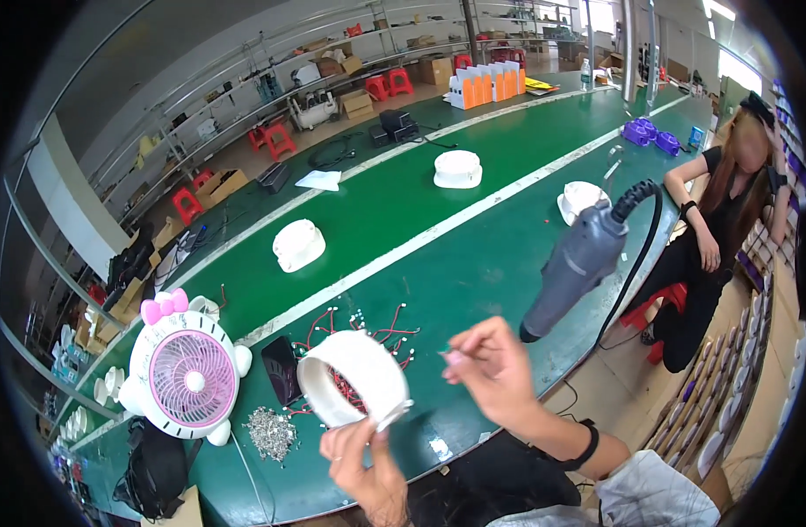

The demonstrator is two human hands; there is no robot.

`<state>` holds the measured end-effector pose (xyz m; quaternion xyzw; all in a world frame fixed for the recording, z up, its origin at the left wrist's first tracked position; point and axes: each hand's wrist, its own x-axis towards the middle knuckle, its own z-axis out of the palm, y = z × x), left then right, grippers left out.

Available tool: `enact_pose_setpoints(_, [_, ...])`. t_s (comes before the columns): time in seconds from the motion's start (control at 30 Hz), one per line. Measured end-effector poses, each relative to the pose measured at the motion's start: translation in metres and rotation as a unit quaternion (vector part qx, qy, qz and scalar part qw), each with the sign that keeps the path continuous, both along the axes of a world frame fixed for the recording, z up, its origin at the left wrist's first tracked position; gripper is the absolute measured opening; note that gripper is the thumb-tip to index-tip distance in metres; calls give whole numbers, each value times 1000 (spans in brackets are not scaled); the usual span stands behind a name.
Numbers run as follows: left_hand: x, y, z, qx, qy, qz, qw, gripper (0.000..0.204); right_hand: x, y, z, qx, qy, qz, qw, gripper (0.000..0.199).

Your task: Assembling LED lighting components into circular plastic housings using a power screwdriver on a production line.

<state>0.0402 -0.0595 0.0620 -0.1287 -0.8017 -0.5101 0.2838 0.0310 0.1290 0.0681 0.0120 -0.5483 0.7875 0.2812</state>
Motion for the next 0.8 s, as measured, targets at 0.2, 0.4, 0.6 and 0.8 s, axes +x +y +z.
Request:
enact_pose_setpoints(0.2, [1, -35, -25, -111, 55, 8, 992, 29, -51, -30, 17, 346, 90, 74, 931, 29])
enact_pose_setpoints(0.4, [-6, -49, -38, -316, 68, -40, 946, 45, -36, -34, 18, 309, -103, 196, 925, 71])
enact_pose_setpoints(0.6, [-29, -58, -93, -47, -39, 54, 997, 44, -134, -35, -6, 61, -192, 95, 975, 68])
enact_pose_setpoints(0.8, [-36, -75, -120, -22, -30, -7, 999, 43, -225, -7, -8, -35, -231, 17, 972, 92])
